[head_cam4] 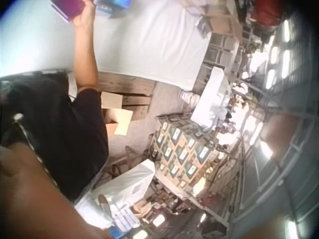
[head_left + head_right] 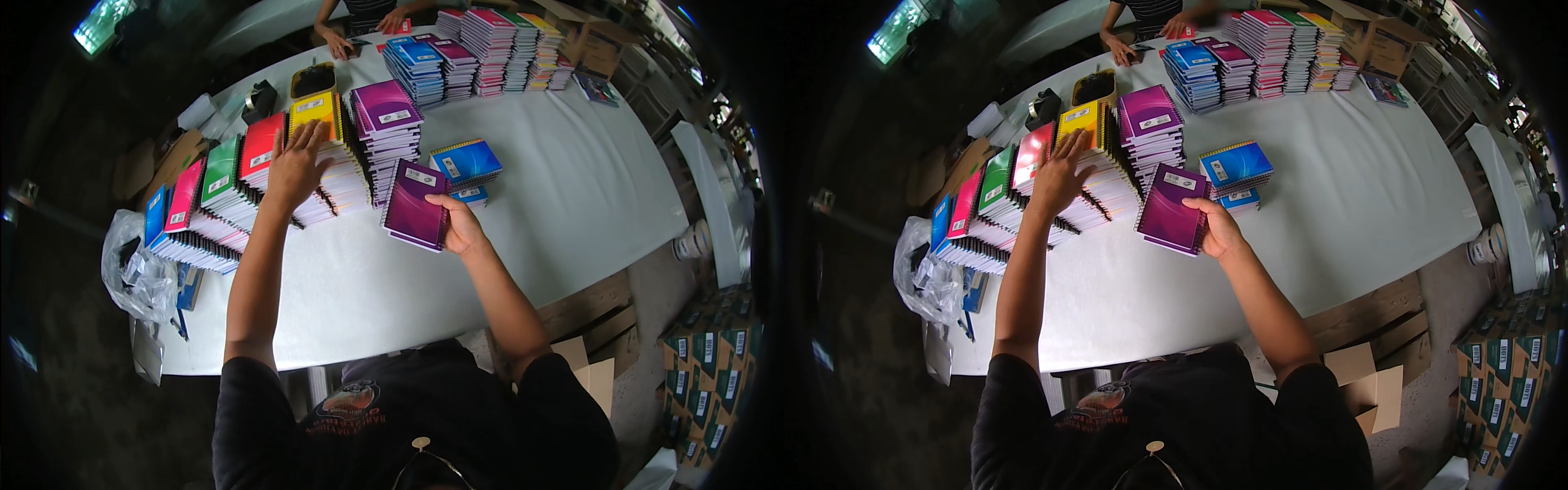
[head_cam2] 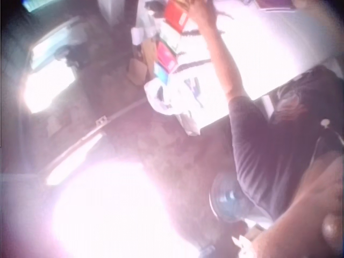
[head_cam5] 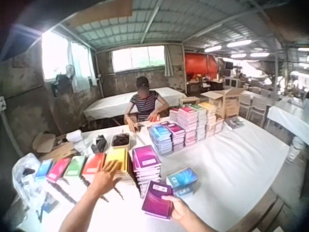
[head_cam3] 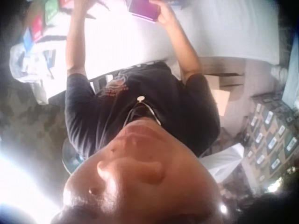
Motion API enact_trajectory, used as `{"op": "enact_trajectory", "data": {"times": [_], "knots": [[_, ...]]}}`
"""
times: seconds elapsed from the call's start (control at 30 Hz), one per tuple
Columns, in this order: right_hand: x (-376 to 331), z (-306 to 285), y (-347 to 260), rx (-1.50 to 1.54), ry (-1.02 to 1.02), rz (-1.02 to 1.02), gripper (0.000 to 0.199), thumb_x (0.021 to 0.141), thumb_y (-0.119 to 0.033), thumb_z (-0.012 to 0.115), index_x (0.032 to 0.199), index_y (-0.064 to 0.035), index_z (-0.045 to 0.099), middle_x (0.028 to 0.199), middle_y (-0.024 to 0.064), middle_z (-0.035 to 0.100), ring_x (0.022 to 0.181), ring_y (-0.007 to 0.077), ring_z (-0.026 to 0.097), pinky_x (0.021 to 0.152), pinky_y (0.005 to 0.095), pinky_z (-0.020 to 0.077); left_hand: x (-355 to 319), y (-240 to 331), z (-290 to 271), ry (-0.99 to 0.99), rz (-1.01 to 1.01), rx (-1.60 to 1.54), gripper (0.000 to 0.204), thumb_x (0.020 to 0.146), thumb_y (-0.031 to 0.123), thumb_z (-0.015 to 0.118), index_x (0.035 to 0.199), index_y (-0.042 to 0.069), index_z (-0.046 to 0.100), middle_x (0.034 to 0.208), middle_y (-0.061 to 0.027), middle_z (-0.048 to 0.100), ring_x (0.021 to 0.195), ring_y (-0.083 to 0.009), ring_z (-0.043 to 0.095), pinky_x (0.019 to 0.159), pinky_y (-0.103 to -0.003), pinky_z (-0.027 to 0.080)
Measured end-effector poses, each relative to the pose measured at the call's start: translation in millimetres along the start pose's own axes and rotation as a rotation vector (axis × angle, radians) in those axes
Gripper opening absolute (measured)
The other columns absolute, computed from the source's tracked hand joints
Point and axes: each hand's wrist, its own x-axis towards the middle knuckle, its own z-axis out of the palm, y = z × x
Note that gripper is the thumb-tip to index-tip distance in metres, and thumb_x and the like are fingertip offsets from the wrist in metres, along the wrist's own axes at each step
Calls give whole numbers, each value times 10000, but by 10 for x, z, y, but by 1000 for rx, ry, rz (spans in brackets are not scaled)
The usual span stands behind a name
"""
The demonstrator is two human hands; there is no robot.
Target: The person uses blue-handled scissors to trim the spiral binding of stacked purple notebooks. After trimming, they place the notebooks aside and sort through stacks of colorful notebooks, picking up and placing them back on the table.
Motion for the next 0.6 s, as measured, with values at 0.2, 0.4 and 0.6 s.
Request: {"op": "enact_trajectory", "data": {"times": [0.2, 0.4, 0.6], "knots": [[112, 8, 135, 134, -200, 130, 548, 918, -415, 445, 1248, 22, 442, 1175, 155, 560, 1076, 260, 559, 922, 393, 462, -247, 298, -407, 30, -222, -1131, 239, 794, -24, 577, 1010, 57, 640, 955, -130, 653, 886, -264, 620, 820, -305, 467], [82, 175, 431, -110, -265, 334, 446, 904, -317, 522, 1244, -35, 462, 1144, 109, 587, 1049, 221, 583, 889, 359, 479, -287, -10, -270, 142, -78, -454, 359, 749, 3, 569, 1098, 78, 606, 1214, -86, 552, 1212, -279, 432, 1034, -424, 283], [216, 343, 685, 46, -83, 53, 457, 893, -348, 550, 1234, -60, 452, 1161, 90, 561, 1055, 209, 569, 896, 357, 477, -573, -258, -531, 9, -462, -393, 341, 815, 78, 611, 1152, 83, 560, 1089, -136, 618, 1072, -271, 561, 966, -382, 384]]}}
